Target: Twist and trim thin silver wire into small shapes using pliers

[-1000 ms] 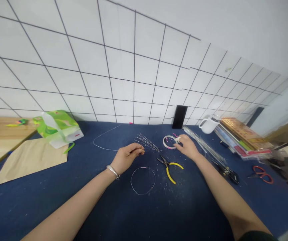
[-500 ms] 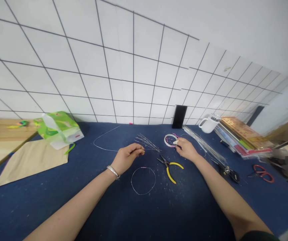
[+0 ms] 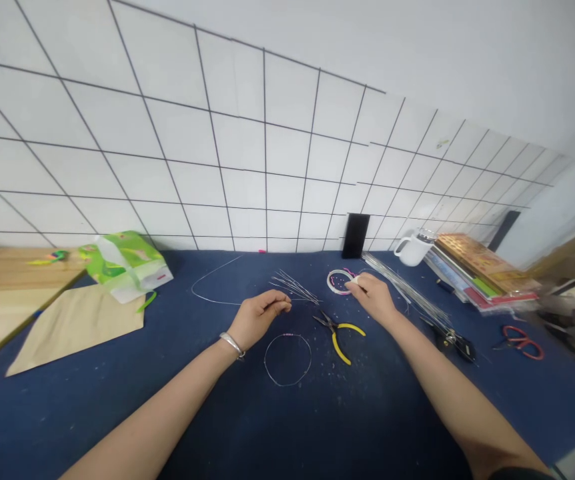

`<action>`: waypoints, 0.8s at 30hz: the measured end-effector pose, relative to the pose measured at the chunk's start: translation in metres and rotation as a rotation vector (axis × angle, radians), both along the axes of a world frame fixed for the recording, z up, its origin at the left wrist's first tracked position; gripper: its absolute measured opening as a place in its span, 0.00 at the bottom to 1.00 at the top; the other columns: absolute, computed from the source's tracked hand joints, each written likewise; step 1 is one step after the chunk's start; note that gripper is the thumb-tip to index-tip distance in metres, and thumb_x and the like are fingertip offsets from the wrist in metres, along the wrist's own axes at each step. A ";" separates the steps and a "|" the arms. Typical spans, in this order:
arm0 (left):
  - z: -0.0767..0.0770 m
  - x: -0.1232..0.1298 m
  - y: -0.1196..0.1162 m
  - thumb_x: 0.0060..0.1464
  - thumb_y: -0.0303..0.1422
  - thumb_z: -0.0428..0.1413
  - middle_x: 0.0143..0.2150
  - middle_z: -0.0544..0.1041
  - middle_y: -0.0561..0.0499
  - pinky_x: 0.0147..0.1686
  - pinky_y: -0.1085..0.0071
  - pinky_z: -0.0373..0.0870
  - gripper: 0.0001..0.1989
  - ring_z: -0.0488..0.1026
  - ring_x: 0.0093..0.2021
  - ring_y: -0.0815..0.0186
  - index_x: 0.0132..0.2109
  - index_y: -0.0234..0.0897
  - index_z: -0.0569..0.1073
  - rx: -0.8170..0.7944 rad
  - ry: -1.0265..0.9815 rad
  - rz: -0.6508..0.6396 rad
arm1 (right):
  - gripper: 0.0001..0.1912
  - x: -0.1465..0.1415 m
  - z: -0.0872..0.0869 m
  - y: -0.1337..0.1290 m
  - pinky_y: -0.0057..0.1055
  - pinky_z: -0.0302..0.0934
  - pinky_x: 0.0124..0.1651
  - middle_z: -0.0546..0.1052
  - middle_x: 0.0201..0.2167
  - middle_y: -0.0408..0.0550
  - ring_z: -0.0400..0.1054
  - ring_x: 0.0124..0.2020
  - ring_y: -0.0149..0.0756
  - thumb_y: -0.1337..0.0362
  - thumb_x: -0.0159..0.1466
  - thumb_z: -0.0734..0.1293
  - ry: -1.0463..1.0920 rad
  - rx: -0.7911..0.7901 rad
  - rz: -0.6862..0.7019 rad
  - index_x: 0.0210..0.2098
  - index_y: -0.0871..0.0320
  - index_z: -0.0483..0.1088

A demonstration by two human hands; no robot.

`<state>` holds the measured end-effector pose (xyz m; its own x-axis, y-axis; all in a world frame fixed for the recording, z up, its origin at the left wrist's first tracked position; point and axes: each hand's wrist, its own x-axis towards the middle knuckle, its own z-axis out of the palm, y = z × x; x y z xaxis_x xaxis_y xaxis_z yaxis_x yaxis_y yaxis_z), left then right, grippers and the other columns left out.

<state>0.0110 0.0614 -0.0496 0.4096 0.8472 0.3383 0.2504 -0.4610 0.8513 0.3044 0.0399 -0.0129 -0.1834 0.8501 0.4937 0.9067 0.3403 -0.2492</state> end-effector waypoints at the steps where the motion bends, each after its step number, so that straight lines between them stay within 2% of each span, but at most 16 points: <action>1: 0.001 0.000 -0.001 0.55 0.34 0.48 0.33 0.75 0.52 0.37 0.73 0.67 0.09 0.71 0.34 0.68 0.35 0.37 0.72 0.007 -0.001 0.001 | 0.20 -0.009 0.007 -0.003 0.27 0.55 0.32 0.65 0.20 0.43 0.61 0.25 0.31 0.56 0.63 0.57 0.011 -0.001 0.013 0.19 0.57 0.64; 4: 0.003 0.001 -0.003 0.55 0.34 0.49 0.32 0.75 0.51 0.37 0.73 0.67 0.09 0.71 0.33 0.68 0.35 0.37 0.73 0.016 -0.011 0.006 | 0.17 -0.041 0.030 -0.013 0.26 0.56 0.32 0.68 0.21 0.42 0.62 0.26 0.30 0.56 0.63 0.58 0.072 -0.018 0.096 0.23 0.57 0.68; 8: 0.012 0.001 -0.009 0.55 0.33 0.49 0.31 0.75 0.51 0.36 0.72 0.66 0.09 0.71 0.33 0.68 0.36 0.36 0.72 0.006 -0.037 0.018 | 0.09 -0.087 0.052 -0.024 0.27 0.57 0.38 0.73 0.32 0.45 0.66 0.35 0.32 0.60 0.61 0.62 0.259 -0.113 0.292 0.36 0.56 0.72; 11: 0.023 0.003 -0.015 0.55 0.33 0.49 0.30 0.74 0.50 0.36 0.72 0.66 0.09 0.70 0.33 0.67 0.34 0.34 0.71 -0.035 -0.095 -0.015 | 0.09 -0.108 0.058 -0.029 0.27 0.58 0.37 0.72 0.32 0.46 0.65 0.34 0.31 0.60 0.60 0.63 0.302 -0.150 0.362 0.34 0.57 0.71; 14: 0.033 0.008 -0.022 0.55 0.32 0.49 0.29 0.73 0.50 0.34 0.72 0.66 0.08 0.70 0.32 0.68 0.32 0.33 0.70 -0.108 -0.151 -0.088 | 0.09 -0.114 0.058 -0.033 0.27 0.57 0.33 0.70 0.29 0.45 0.64 0.29 0.30 0.59 0.60 0.63 0.376 -0.175 0.331 0.31 0.58 0.71; 18: 0.037 0.015 -0.031 0.54 0.31 0.50 0.28 0.72 0.51 0.32 0.72 0.67 0.07 0.70 0.29 0.68 0.33 0.33 0.70 -0.196 -0.181 -0.133 | 0.08 -0.109 0.055 -0.036 0.27 0.58 0.33 0.72 0.30 0.44 0.65 0.31 0.31 0.62 0.58 0.65 0.518 -0.223 0.247 0.37 0.56 0.72; 24: 0.034 0.021 -0.040 0.55 0.32 0.49 0.28 0.72 0.50 0.30 0.72 0.66 0.08 0.69 0.28 0.69 0.33 0.33 0.70 -0.255 -0.187 -0.202 | 0.06 -0.107 0.052 -0.039 0.28 0.59 0.38 0.74 0.32 0.44 0.67 0.34 0.32 0.65 0.58 0.64 0.590 -0.251 0.302 0.34 0.55 0.73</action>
